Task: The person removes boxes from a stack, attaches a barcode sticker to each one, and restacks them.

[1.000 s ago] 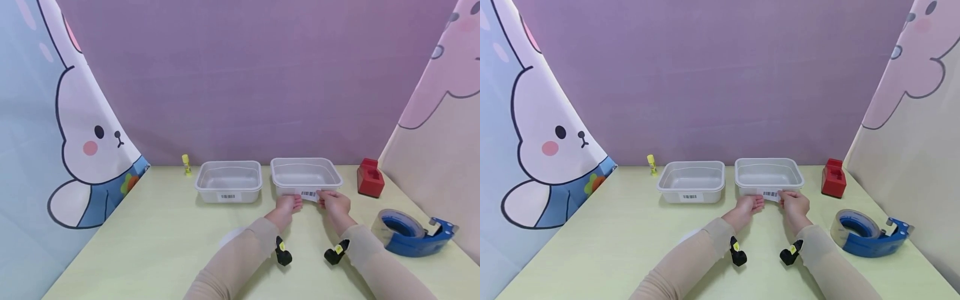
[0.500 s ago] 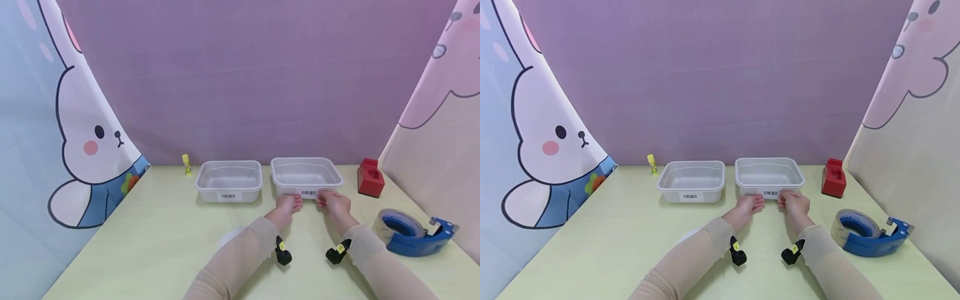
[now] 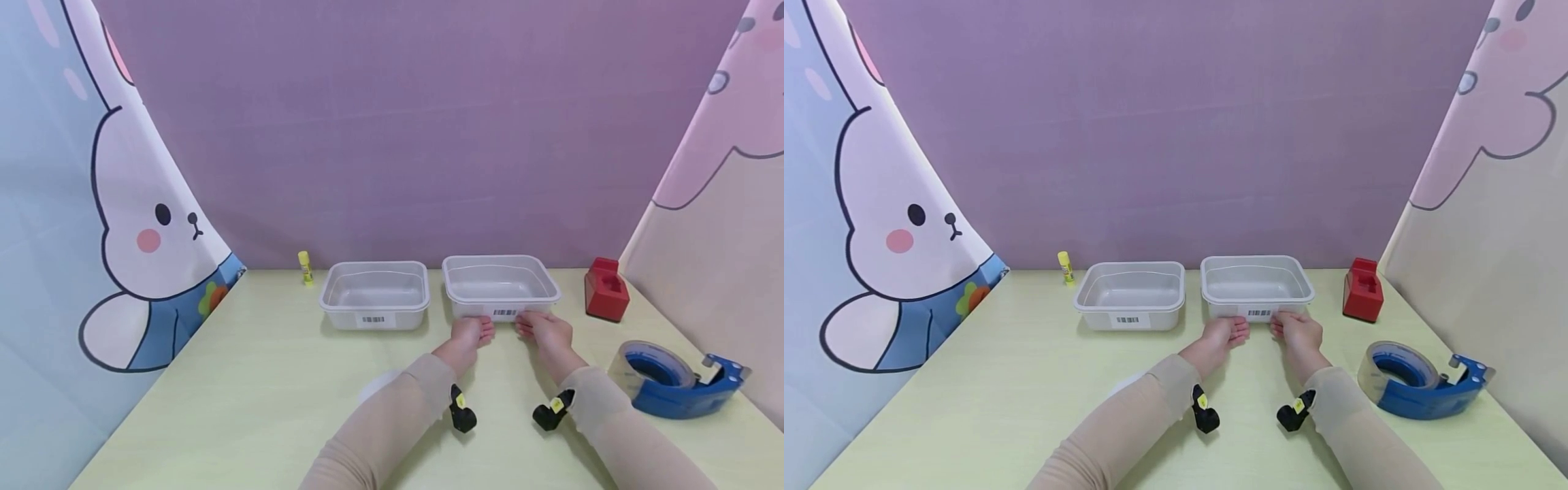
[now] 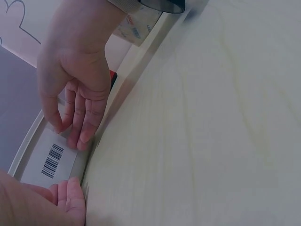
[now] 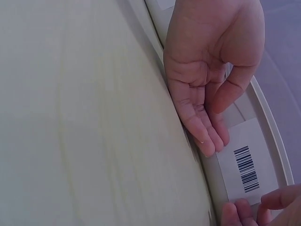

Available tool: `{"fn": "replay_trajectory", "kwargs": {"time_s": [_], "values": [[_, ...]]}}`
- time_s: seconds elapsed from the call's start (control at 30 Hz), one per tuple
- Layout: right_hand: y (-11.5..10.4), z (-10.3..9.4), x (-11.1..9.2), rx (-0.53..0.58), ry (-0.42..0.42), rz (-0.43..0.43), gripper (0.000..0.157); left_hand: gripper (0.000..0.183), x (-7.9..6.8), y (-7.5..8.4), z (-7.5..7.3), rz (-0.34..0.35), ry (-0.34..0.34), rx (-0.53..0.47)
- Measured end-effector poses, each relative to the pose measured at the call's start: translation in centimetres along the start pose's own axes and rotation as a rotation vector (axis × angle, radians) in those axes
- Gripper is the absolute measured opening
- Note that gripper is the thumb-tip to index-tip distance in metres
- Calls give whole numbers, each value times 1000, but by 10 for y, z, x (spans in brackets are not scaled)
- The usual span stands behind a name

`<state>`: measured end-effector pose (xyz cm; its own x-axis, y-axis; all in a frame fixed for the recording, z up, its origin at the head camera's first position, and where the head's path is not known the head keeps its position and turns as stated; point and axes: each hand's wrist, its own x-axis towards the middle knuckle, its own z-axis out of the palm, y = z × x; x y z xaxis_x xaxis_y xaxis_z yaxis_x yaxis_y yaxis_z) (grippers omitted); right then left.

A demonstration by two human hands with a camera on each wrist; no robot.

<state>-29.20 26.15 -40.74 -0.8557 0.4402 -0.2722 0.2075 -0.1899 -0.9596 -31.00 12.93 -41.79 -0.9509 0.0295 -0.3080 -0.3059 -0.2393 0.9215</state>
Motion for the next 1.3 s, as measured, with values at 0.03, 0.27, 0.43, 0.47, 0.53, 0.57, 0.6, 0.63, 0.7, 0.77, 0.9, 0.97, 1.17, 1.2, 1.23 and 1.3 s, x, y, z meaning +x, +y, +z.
{"fn": "replay_trajectory", "kwargs": {"time_s": [0.03, 0.27, 0.43, 0.47, 0.53, 0.57, 0.6, 0.63, 0.7, 0.77, 0.9, 0.97, 1.17, 1.2, 1.23, 1.3], "values": [[0, 0, 0, 4, -8, 0, 40, 23, 0, 0, 0, -5, 1, 0], [2, -2, -1, 44, -48, -2, 31, 26, 4, 0, -4, -18, -21, -17], [2, -3, -1, 45, -31, 24, 30, 29, 5, 2, -9, -18, -44, 9], [2, -3, -1, 47, -24, 28, 33, 29, 4, 3, -11, -20, -48, 24], [1, -4, -1, 50, -7, 32, 37, 28, 2, 7, -15, -34, -55, 37], [1, -4, -1, 57, 11, 33, 38, 27, 2, 9, -17, -40, -56, 45], [0, -4, -1, 54, 23, 37, 38, 25, 3, 10, -20, -44, -60, 54], [0, -5, -1, 52, 33, 44, 39, 24, 6, 10, -22, -45, -68, 65], [-2, -7, -3, 41, 37, 51, 39, 18, 23, 3, -30, -21, -111, 60], [-4, -10, -5, 28, 17, 57, 38, 17, 26, 4, -35, -15, -139, 75], [-10, -17, -11, -28, -53, 39, 32, 21, 17, 15, -45, -9, -166, 64], [-16, -21, -14, -67, -82, 11, 29, 27, -4, 31, -47, -22, -160, 84], [-38, -26, -22, -209, -189, -65, 36, 32, -24, 62, -57, 23, -213, 147], [-43, -26, -24, -232, -207, -77, 38, 32, -26, 68, -59, 24, -220, 160], [-48, -25, -26, -244, -219, -90, 40, 32, -27, 74, -62, 33, -227, 172], [-57, -26, -31, -297, -238, -115, 45, 33, -29, 85, -67, 44, -241, 194]]}}
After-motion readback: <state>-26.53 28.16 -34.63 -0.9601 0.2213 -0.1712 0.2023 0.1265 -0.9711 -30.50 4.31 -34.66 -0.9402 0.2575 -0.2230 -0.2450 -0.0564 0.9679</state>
